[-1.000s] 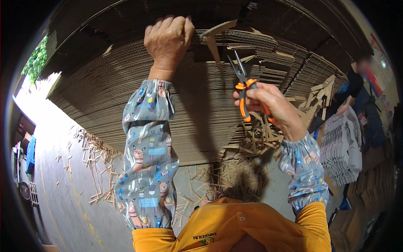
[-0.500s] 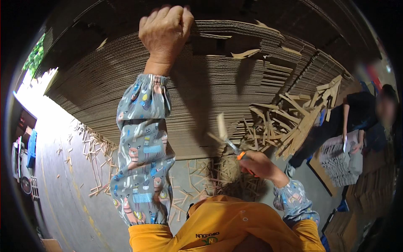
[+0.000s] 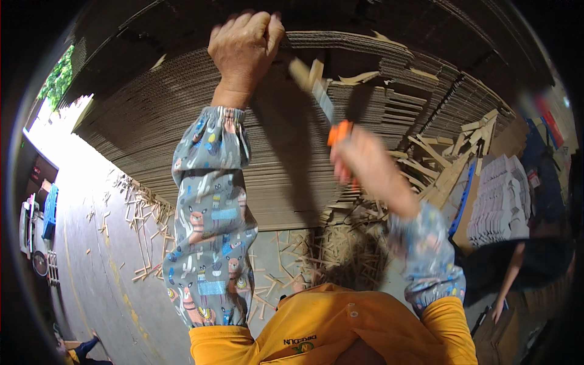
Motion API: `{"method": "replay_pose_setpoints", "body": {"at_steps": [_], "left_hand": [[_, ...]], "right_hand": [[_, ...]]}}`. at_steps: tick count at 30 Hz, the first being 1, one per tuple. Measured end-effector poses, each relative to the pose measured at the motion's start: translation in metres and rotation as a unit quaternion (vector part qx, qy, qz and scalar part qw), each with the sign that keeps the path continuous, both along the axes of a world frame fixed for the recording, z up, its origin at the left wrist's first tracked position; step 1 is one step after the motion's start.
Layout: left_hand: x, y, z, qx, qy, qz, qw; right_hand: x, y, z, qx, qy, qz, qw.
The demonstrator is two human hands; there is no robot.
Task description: Manually removing scrap pieces of cardboard from a large stack of corrugated sheets using a pair of pliers.
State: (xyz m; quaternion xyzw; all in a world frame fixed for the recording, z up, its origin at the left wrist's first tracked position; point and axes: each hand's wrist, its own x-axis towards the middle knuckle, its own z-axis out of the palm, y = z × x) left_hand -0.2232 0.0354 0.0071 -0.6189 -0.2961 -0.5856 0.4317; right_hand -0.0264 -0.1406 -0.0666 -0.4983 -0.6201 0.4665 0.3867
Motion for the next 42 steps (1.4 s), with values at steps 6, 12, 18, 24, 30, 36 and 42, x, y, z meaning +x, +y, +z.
{"method": "replay_pose_setpoints", "body": {"at_steps": [6,12,18,24,30,36,42], "left_hand": [[-0.001,-0.015,0.015,-0.030,-0.003,-0.023,0.999],[0.000,0.008,0.002,0.019,-0.017,-0.021,0.999],[0.010,0.003,0.008,0.025,-0.045,-0.175,0.983],[0.006,-0.026,0.015,-0.041,-0.001,-0.058,0.997],[-0.002,-0.008,0.008,0.026,-0.032,-0.071,0.997],[0.014,-0.012,0.007,0.045,-0.080,-0.090,0.992],[0.026,0.022,-0.014,0.070,-0.082,-0.080,0.991]], "right_hand": [[0.001,-0.050,-0.072,-0.095,-0.125,0.125,0.980],[0.014,0.015,0.028,0.094,-0.030,-0.073,0.992],[0.003,0.032,0.052,0.072,0.035,-0.083,0.993],[-0.014,0.021,0.026,0.114,0.106,-0.135,0.978],[-0.025,0.019,0.022,0.091,0.124,-0.105,0.982],[-0.020,-0.061,-0.137,-0.167,-0.001,0.072,0.983],[0.008,-0.079,-0.124,-0.173,-0.026,0.108,0.979]]}}
